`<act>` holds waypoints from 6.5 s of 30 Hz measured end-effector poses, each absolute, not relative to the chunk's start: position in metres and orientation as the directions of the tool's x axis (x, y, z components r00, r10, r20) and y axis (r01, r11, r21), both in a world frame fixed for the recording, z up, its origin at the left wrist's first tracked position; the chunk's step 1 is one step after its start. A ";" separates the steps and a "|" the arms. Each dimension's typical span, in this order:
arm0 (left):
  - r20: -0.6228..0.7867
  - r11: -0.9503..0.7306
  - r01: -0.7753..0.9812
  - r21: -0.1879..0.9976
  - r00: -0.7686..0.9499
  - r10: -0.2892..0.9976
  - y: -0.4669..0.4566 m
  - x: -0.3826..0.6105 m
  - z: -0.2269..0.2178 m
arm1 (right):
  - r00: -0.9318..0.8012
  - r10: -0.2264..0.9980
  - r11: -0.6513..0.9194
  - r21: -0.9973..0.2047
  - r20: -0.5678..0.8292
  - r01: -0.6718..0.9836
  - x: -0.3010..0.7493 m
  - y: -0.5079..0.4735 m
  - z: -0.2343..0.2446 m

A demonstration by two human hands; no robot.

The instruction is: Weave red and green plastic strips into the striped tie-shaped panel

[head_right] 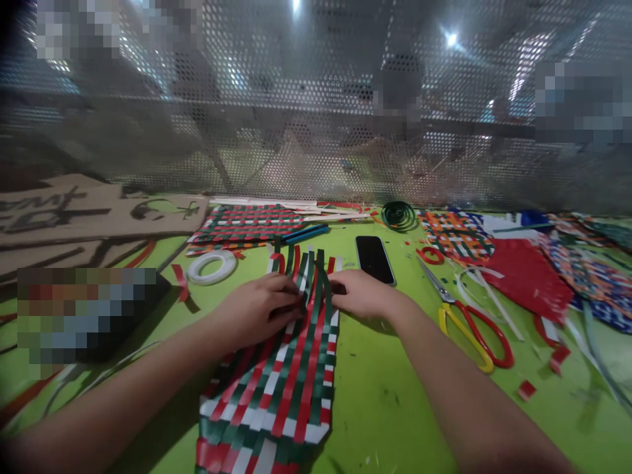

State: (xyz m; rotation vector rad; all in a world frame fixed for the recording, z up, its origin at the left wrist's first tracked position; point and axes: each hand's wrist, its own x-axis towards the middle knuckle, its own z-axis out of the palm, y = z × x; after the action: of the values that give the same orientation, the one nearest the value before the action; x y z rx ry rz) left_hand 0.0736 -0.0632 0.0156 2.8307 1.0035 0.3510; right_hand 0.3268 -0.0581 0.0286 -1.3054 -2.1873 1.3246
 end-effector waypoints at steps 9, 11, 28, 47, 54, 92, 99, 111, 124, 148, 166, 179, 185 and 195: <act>0.202 -0.846 0.476 0.242 0.828 0.524 -0.065 0.062 0.020 | -0.574 0.807 0.320 -0.714 -0.139 0.623 0.327 -0.056 0.025; 0.194 -0.860 0.458 0.227 0.844 0.500 -0.067 0.061 0.021 | -0.579 0.803 0.310 -0.730 -0.142 0.609 0.328 -0.055 0.024; 0.187 -0.852 0.448 0.270 0.844 0.502 -0.068 0.060 0.021 | -0.570 0.803 0.222 -0.801 -0.173 0.556 0.329 -0.054 0.018; 0.213 -0.814 0.459 0.355 0.809 0.548 -0.067 0.060 0.011 | -0.572 0.806 0.187 -0.854 -0.149 0.485 0.329 -0.054 0.016; 0.242 -0.831 0.447 0.329 0.811 0.532 -0.064 0.063 0.010 | -0.564 0.796 0.155 -0.825 -0.222 0.543 0.333 -0.053 0.014; 0.089 -0.717 0.647 0.259 0.723 0.685 -0.062 0.030 0.029 | -0.379 0.917 0.238 -0.591 -0.125 0.771 0.321 -0.073 0.032; 0.077 -0.704 0.689 0.171 0.703 0.707 -0.079 0.038 0.024 | -0.237 0.971 0.174 -0.679 0.000 0.713 0.323 -0.101 0.019; 0.037 -0.713 0.694 0.098 0.713 0.700 -0.079 0.045 0.022 | -0.302 0.953 0.224 -0.719 0.020 0.658 0.343 -0.092 0.015; -0.039 -0.643 0.733 0.220 0.666 0.745 -0.083 0.053 0.031 | -0.472 0.872 0.459 -0.559 0.132 0.690 0.348 -0.092 0.017; -0.132 -0.652 0.693 0.309 0.710 0.692 -0.077 0.039 0.034 | -0.437 0.887 0.462 -0.333 0.151 0.822 0.326 -0.115 0.010; -0.155 -0.521 0.735 0.435 0.631 0.761 -0.068 0.032 0.047 | -0.418 0.905 0.413 -0.388 0.076 0.824 0.325 -0.116 0.015; -0.171 -0.512 0.769 0.381 0.603 0.779 -0.063 0.030 0.040 | -0.416 0.909 0.390 -0.421 0.033 0.819 0.325 -0.115 0.012; -0.189 -0.502 0.772 0.390 0.601 0.777 -0.065 0.030 0.039 | -0.386 0.922 0.351 -0.427 0.004 0.833 0.321 -0.115 0.010; -0.183 -0.521 0.750 0.408 0.626 0.758 -0.065 0.029 0.041 | -0.432 0.901 0.412 -0.395 0.043 0.821 0.325 -0.120 0.015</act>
State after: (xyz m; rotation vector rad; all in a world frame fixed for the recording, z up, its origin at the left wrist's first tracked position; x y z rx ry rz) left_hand 0.0289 -0.0654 0.0409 2.3995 1.1893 0.0251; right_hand 0.3248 -0.1203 0.0152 -1.5094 -2.4203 0.4645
